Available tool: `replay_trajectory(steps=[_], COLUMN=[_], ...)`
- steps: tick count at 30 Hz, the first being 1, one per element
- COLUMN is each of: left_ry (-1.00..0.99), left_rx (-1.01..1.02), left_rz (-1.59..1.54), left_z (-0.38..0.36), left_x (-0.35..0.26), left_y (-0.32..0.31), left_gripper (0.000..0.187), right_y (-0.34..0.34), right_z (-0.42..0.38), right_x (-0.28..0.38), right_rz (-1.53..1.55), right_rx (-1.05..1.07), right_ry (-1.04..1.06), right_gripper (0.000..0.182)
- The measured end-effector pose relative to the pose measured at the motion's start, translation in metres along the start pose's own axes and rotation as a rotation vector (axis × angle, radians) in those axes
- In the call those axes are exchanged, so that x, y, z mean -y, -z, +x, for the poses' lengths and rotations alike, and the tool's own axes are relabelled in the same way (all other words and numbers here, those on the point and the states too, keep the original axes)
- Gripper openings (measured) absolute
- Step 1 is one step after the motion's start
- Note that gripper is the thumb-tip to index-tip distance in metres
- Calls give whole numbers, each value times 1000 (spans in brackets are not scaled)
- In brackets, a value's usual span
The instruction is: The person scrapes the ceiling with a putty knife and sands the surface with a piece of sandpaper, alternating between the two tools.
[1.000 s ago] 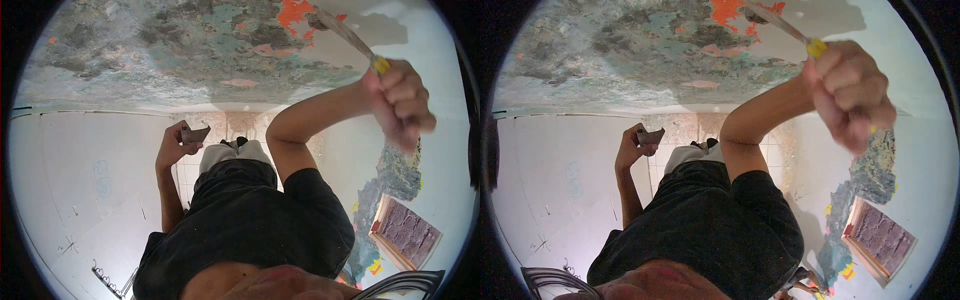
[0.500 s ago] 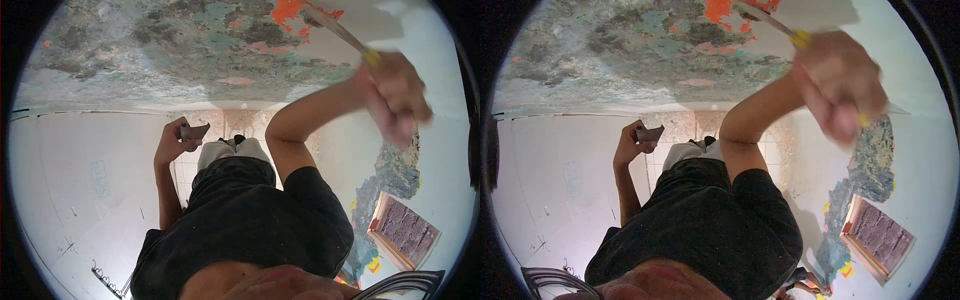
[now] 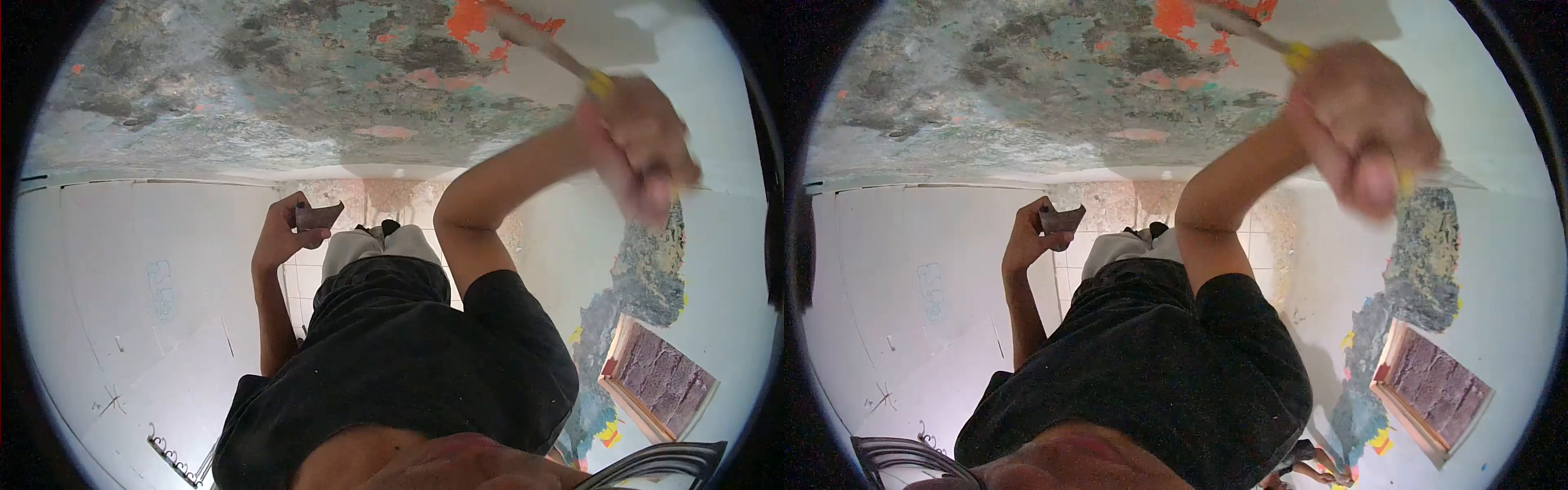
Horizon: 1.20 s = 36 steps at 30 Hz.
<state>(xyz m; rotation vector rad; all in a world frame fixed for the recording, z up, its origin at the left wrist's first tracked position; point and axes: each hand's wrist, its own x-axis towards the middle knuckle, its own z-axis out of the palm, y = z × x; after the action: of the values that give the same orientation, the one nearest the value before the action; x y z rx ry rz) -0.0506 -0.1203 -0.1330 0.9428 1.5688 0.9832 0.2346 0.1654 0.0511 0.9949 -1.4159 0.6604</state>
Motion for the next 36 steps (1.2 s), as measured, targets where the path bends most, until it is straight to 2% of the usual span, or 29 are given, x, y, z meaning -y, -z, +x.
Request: replay_trajectory(steps=[3, 6, 8, 10, 13, 16, 20, 24, 25, 28, 29, 31, 32, 35, 36], left_ry=[-22, -44, -24, -28, -40, -56, -77, -41, -46, -8, 18, 3, -36, -27, -11], left_rx=[-5, 1, 7, 20, 40, 44, 20, 7, 7, 1, -3, -1, -6, -7, -4], left_rz=[21, -23, -5, -9, -30, -25, 30, 10, -1, -22, -20, -12, -5, -33, -54], left_z=[-1, 0, -1, 4, 8, 6, 5, 0, 2, -4, -5, -3, -1, -1, 0], left_x=[-5, 0, -3, -5, -6, -7, -1, -1, -2, -1, -3, -3, -1, -2, -2], left_y=[-1, 1, 1, 0, 1, -3, 0, 1, 2, 4, 5, 3, 3, 4, 2], left_gripper=[35, 35, 35, 35, 35, 34, 34, 34, 34, 34, 34, 34, 34, 33, 33], right_y=[3, -2, 9, 7, -11, 18, -3, 15, 17, 4, 6, 5, 7, -2, 9], right_z=[0, 3, -1, 7, 14, -13, 4, -14, -7, 8, 4, -8, -7, 7, -10], right_x=[3, 16, 6, 12, 16, -14, 7, -16, 2, 13, 5, -2, -11, 10, 13], right_rz=[-56, -9, -68, -71, 84, 68, 118, 94, -75, 93, -15, -216, 110, 35, -138], right_rx=[55, 24, 62, 51, -56, -78, -25, 1, 102, 13, 26, -92, -26, -51, -175], right_ry=[-193, 17, -125, -62, 85, -83, 50, -138, -241, -1, 7, -189, -179, 24, -40], right_gripper=[23, 19, 25, 23, 19, 21, 19, 22, 21, 18, 19, 25, 18, 17, 21])
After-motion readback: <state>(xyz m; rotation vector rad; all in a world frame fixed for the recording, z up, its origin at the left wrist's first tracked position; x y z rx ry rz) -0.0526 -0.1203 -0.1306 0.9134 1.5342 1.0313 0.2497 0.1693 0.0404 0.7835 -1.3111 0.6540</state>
